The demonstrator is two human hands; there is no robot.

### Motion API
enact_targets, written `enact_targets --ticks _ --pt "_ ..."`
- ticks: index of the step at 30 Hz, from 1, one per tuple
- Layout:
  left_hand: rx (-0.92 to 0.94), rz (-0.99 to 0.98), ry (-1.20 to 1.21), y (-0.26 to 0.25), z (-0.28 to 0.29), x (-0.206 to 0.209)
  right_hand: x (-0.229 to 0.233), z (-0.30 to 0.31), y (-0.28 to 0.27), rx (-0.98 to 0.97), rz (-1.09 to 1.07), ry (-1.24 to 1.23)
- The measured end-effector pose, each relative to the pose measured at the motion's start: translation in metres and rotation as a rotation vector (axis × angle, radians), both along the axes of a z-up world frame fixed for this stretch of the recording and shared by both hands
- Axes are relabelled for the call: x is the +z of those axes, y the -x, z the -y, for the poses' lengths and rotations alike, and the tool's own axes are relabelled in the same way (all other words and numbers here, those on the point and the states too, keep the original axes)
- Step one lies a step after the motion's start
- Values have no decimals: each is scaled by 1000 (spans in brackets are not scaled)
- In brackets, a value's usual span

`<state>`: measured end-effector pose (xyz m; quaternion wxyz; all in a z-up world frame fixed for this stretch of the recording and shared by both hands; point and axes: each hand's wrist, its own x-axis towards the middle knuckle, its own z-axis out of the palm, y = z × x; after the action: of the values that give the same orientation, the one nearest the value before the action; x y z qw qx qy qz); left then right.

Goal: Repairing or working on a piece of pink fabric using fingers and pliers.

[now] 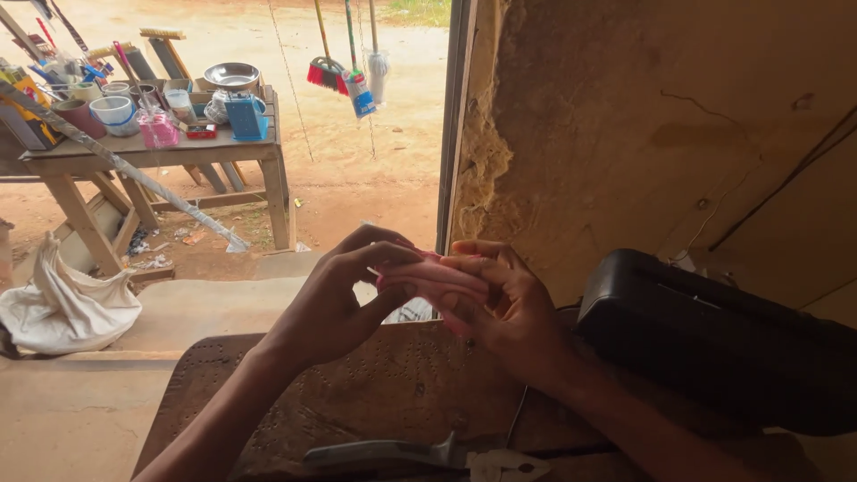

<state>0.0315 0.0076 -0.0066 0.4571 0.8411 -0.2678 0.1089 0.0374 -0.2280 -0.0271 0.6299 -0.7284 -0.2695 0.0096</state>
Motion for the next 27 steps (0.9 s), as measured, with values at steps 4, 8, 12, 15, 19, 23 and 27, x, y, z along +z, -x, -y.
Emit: enact_targets --ticks 4,8,12,15,19,23,27 --pt "26 42 -28 -1 0 -4 -6 3 0 -47 -7 70" --pt "55 145 -13 -8 -4 -9 -12 7 -6 -81 121 92" --pt "24 166 93 -4 -10 -5 -30 10 -12 -102 -132 60" --pt "38 15 135 -2 -11 -1 -29 2 -10 -104 -178 7" --pt "61 -51 116 -5 -13 -7 -30 2 -10 -95 -126 3" --pt "34 -121 183 -4 -11 -11 -25 2 -7 -109 -151 72" --pt "-30 -41 119 2 -10 -8 -19 1 -6 24 -181 37"
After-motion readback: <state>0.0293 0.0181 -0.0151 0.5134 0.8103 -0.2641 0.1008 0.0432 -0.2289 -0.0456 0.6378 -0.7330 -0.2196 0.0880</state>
